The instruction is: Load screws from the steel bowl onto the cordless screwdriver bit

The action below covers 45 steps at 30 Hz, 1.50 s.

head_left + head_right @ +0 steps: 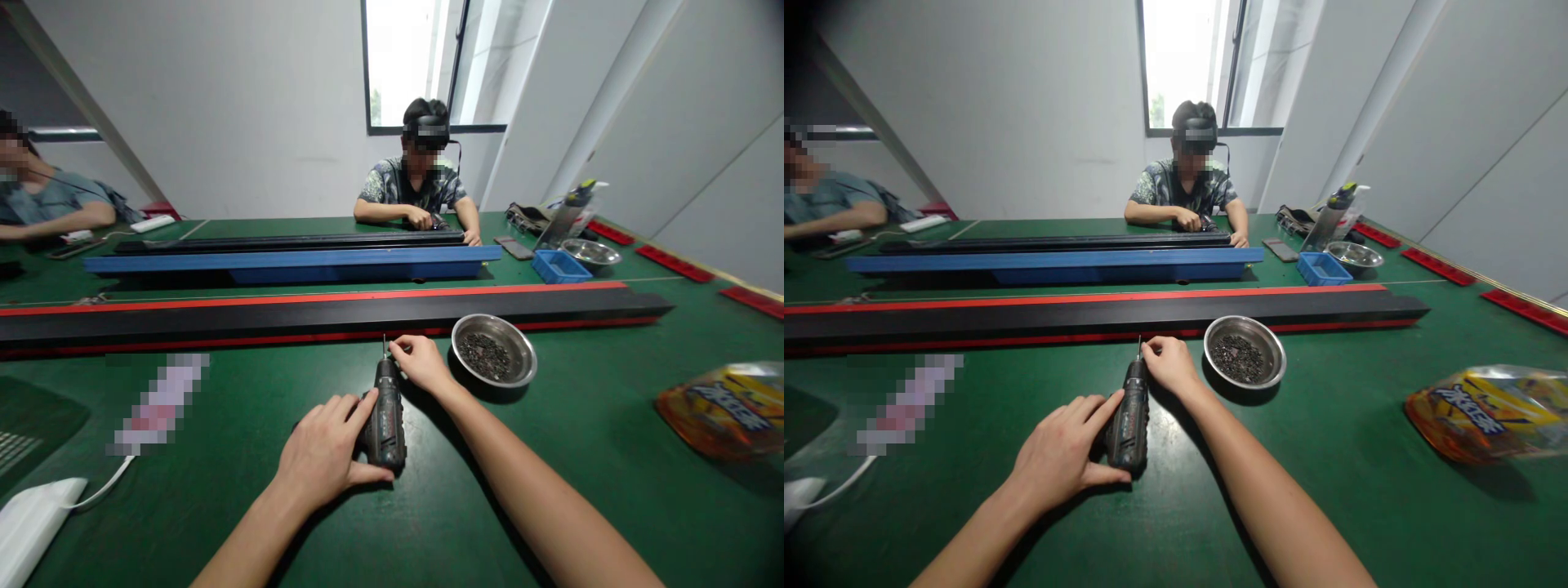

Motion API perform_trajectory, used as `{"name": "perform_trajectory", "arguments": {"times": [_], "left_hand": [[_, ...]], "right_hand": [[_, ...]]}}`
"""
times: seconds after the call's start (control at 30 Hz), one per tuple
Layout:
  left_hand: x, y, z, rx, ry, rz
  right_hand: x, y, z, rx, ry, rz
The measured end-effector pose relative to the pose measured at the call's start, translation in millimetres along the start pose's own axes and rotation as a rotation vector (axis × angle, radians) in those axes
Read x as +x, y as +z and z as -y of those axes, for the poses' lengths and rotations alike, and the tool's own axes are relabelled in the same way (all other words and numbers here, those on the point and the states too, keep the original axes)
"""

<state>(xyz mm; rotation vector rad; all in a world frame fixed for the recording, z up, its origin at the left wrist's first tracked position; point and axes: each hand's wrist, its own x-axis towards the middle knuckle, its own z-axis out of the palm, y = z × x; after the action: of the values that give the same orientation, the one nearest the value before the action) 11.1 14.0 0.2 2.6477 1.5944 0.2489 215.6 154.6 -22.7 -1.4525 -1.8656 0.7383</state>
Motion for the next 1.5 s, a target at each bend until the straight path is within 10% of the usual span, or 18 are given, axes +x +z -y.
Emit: {"name": "perform_trajectory", "arguments": {"times": [0.27, 0.57, 1.03, 1.5], "left_hand": [[-7.5, 0.2, 0.6, -0.051, 0.003, -0.009], [-17.4, -0.9, -0.1, -0.094, 0.043, -0.009], [-18.5, 0.7, 1.6, -0.091, 0.046, -0.012], [-18.0, 0.4, 0.9, -0.092, 0.047, -0.012]], "right_hand": [[-1.0, -62.9, 24.8, -0.222, -0.014, 0.215], [-2.5, -152.5, -3.6, -0.586, 0.187, -0.025], [1.9, -153.2, -38.8, -0.599, 0.557, 0.401], [2.5, -156.7, -37.8, -0.623, 0.453, 0.213]]}}
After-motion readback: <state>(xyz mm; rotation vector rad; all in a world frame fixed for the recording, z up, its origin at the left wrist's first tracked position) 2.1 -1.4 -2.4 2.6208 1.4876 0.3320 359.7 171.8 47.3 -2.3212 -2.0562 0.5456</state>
